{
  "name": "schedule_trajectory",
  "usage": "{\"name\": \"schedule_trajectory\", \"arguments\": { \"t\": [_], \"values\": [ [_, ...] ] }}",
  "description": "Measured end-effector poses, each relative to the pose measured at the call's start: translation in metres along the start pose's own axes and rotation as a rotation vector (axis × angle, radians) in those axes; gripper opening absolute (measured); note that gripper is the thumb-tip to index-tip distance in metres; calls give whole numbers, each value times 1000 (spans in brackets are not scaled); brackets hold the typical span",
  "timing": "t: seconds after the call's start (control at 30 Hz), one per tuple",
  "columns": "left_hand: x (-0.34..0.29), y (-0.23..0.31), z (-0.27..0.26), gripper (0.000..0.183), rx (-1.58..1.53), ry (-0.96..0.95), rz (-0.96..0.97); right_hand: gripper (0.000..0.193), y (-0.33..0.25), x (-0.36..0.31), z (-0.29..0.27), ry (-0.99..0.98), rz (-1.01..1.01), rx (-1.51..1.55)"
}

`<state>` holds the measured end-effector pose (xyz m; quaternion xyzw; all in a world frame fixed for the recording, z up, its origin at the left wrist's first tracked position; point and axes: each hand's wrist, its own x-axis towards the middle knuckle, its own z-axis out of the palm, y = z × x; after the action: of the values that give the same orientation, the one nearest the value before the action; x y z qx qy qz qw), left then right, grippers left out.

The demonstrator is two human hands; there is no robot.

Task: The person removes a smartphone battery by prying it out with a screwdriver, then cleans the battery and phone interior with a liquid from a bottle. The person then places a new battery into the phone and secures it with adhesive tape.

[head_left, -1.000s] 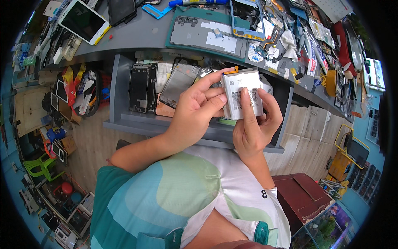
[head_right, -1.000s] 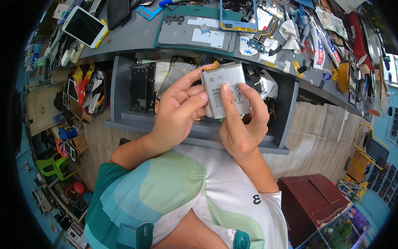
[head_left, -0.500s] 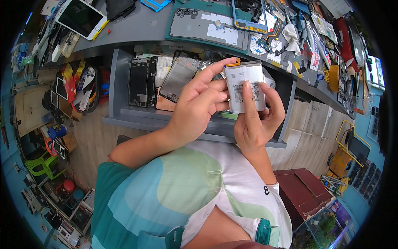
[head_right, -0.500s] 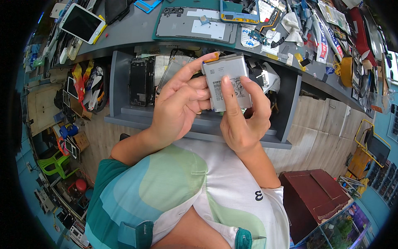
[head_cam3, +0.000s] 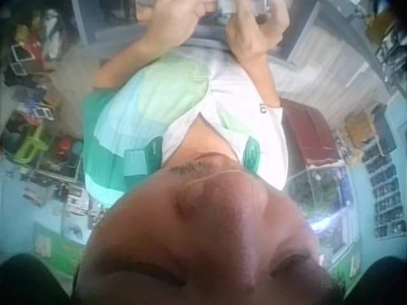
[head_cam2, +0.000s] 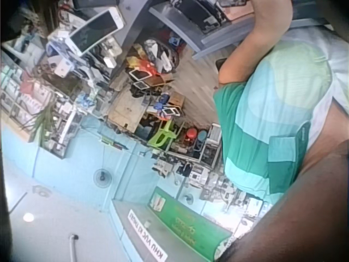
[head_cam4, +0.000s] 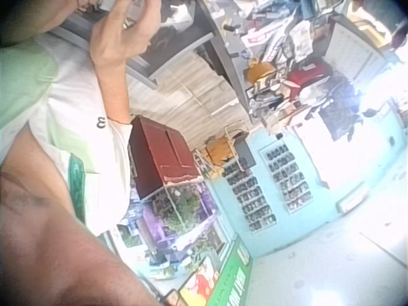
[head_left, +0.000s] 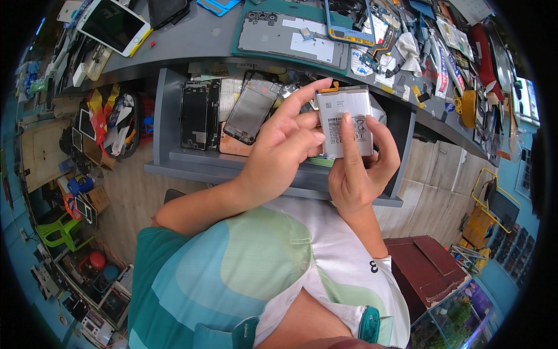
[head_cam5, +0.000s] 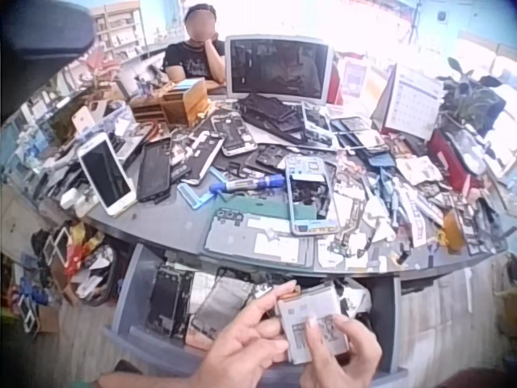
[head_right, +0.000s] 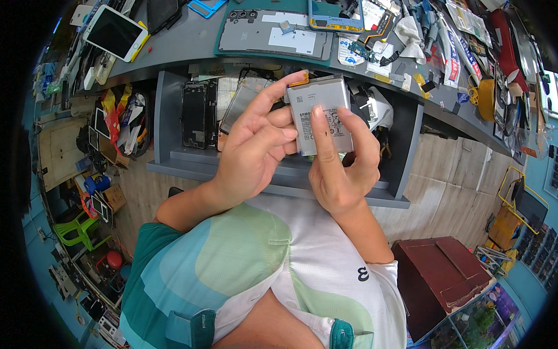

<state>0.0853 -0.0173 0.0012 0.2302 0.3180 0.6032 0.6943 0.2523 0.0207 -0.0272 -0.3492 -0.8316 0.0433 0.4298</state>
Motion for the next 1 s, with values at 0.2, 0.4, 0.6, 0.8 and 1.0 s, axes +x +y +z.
{"name": "schedule_trajectory", "arguments": {
  "t": [0.2,0.4,0.6,0.8,1.0],
  "values": [
    [2,-8,0,65,18,-1,28,73,-1,1,5,91,-8,-21],
    [5,-24,-1,69,-76,-41,104,75,0,2,4,81,15,-16],
    [6,-29,-3,72,-193,-84,113,77,-1,3,1,50,47,-29],
    [4,-37,-5,72,-129,-8,48,77,-2,4,3,58,51,-25],
    [6,-31,-1,67,-188,-95,29,74,-9,0,-2,-4,139,9]
  ]
}}
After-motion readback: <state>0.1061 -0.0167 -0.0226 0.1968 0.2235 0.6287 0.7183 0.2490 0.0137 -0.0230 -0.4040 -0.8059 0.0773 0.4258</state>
